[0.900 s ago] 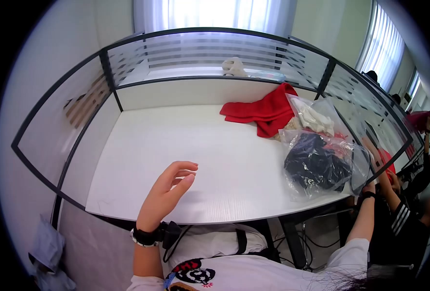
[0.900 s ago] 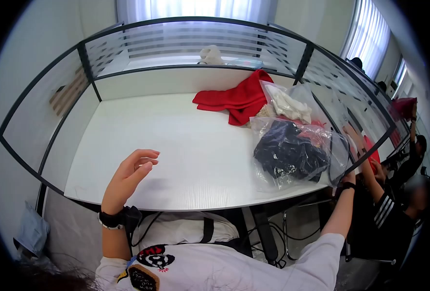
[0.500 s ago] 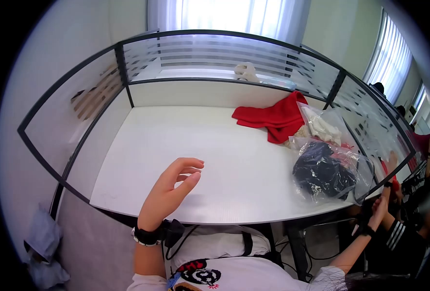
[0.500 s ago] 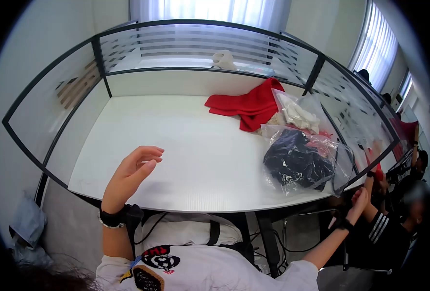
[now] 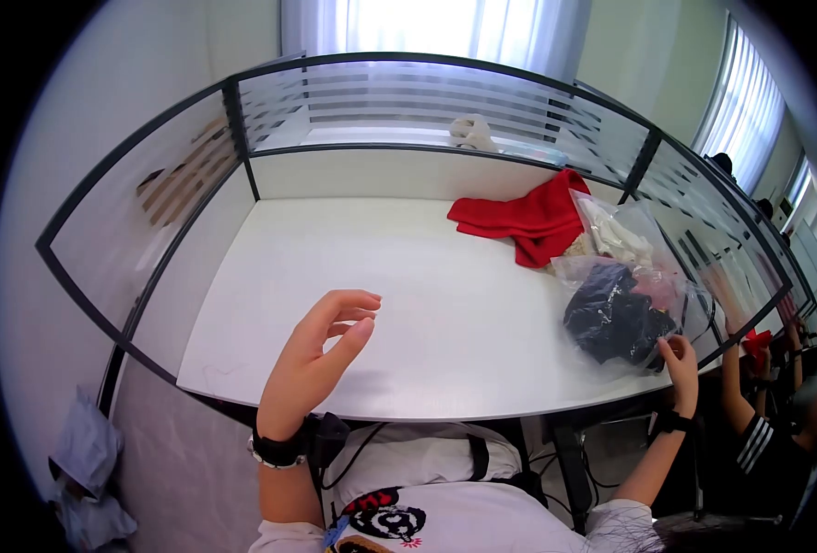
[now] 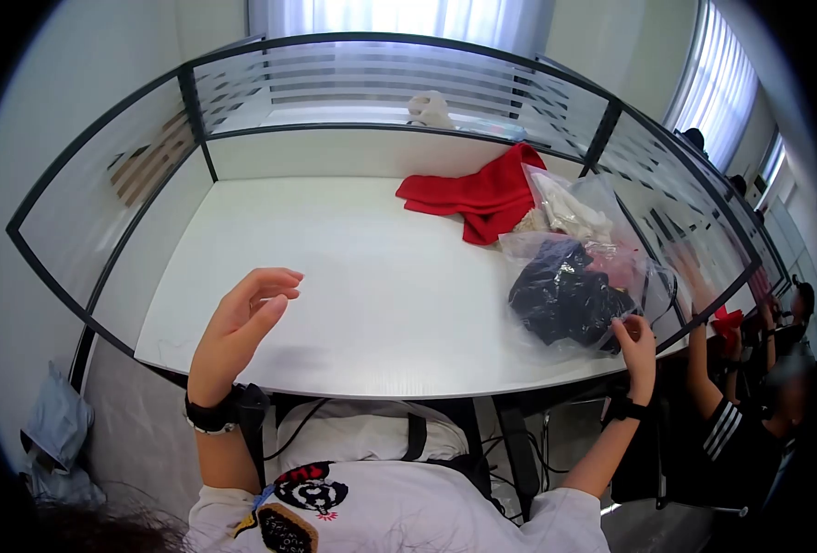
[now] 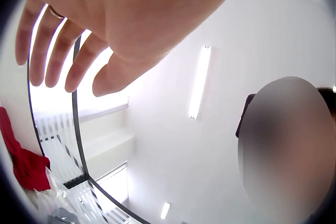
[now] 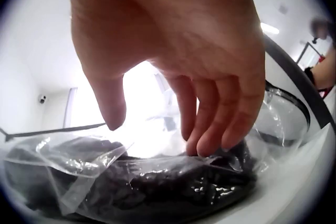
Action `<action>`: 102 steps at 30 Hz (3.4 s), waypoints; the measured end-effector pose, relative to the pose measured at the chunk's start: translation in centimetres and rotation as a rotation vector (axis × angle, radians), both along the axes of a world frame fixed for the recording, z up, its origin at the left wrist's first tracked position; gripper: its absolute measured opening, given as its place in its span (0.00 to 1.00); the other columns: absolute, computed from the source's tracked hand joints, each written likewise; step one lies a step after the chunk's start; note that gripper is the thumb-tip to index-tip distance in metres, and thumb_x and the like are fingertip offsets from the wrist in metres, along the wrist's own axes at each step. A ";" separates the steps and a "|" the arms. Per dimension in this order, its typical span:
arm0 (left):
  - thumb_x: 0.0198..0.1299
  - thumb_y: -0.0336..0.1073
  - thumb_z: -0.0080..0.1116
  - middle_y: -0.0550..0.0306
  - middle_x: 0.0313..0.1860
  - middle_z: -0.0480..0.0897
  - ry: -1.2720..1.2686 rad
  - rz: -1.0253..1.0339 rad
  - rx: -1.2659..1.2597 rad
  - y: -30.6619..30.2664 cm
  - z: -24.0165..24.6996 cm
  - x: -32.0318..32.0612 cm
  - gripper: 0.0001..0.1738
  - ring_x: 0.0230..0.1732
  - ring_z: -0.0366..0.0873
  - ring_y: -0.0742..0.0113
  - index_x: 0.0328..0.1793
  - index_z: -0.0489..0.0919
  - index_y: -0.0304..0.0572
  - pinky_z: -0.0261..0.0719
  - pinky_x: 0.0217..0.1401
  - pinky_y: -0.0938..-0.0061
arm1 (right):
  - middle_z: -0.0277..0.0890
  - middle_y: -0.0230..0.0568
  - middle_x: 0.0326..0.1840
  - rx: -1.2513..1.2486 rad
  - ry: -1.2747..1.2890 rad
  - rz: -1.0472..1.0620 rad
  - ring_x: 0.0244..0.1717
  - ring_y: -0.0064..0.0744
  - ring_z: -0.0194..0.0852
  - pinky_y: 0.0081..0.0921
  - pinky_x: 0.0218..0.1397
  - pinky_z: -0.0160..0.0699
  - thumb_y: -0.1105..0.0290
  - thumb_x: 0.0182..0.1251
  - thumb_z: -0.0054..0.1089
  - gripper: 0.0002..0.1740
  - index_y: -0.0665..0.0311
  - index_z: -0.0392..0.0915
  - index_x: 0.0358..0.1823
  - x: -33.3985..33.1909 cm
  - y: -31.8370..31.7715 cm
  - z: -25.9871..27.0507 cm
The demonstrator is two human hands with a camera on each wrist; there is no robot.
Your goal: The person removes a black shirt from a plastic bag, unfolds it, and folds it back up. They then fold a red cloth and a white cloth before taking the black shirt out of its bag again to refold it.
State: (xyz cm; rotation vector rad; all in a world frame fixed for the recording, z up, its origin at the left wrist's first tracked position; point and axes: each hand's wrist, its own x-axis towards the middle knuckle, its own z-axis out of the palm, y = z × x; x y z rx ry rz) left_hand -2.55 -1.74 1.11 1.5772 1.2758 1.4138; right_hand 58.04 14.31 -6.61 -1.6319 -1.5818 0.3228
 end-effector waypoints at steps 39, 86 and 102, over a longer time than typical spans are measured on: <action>0.66 0.36 0.60 0.41 0.50 0.85 0.441 0.288 -0.287 4.3 -7.3 -4.8 0.26 0.41 0.84 0.51 0.68 0.72 0.31 0.81 0.47 0.64 | 0.82 0.45 0.55 -0.072 0.043 0.803 0.57 0.34 0.81 0.31 0.59 0.80 0.78 0.67 0.59 0.22 0.67 0.78 0.63 -26.5 -0.6 4.9; 0.74 0.46 0.50 0.37 0.74 0.65 0.502 1.068 0.975 -4.4 -0.8 -1.6 0.15 0.73 0.68 0.43 0.41 0.76 0.41 0.58 0.82 0.45 | 0.57 0.60 0.78 0.269 -0.226 0.819 0.73 0.59 0.65 0.43 0.73 0.69 0.56 0.57 0.78 0.48 0.65 0.63 0.75 -29.3 -6.0 7.9; 0.63 0.34 0.61 0.37 0.61 0.75 0.176 0.186 0.667 -2.1 0.3 5.3 0.14 0.56 0.78 0.49 0.51 0.77 0.37 0.82 0.58 0.60 | 0.80 0.52 0.62 0.227 0.591 0.647 0.57 0.41 0.80 0.34 0.63 0.77 0.54 0.73 0.54 0.28 0.71 0.79 0.62 -24.8 -8.3 8.7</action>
